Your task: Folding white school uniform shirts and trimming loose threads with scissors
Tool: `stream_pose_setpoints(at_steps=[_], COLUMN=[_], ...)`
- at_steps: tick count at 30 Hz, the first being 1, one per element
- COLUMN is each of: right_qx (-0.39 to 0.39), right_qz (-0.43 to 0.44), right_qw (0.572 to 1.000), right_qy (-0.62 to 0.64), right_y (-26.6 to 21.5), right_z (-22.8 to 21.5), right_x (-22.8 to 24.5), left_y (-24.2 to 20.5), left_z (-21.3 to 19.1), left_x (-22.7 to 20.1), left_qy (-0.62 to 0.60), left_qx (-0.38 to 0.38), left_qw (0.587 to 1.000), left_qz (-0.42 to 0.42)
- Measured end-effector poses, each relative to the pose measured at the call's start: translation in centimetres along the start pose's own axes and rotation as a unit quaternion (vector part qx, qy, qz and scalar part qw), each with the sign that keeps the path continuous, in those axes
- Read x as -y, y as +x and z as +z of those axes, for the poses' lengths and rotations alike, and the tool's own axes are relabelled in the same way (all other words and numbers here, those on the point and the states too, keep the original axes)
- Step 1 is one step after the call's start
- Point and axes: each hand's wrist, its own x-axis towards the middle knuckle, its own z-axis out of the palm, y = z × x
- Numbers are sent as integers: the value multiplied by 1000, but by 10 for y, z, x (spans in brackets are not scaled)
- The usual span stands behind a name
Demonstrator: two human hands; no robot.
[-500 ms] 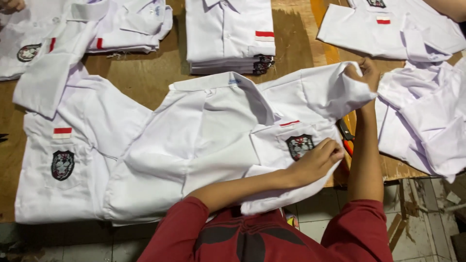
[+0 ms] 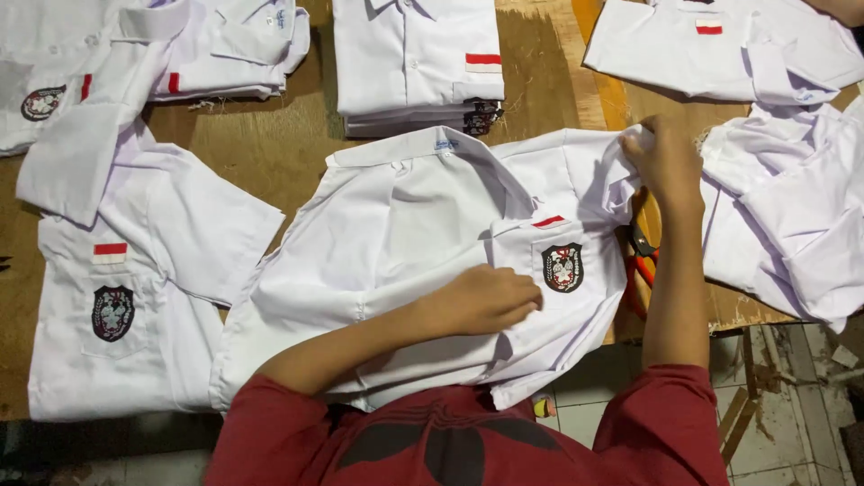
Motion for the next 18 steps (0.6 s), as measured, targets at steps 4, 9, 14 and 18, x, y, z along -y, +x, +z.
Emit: stream_pose_setpoints(at_steps=[4,9,14,18], right_qx=[-164,122,255,231], right_qz=[-150,-60,-43,-43], right_qw=[973,988,965,971], right_qy=[-57,69,34,47], right_y=[-33,-96,-112,-111], right_z=[-1,-19,2,20], right_x=[33,110,121,125], left_y=[-55,-136,-194,-184], left_z=[-59,-130,-146,-156], left_x=[40,74,96,72], left_qy=[0,222,89,-17], left_qx=[-64,-195,-113,-46], left_qw=[996,894,841,829], left_qz=[-61,-337,-521,-557])
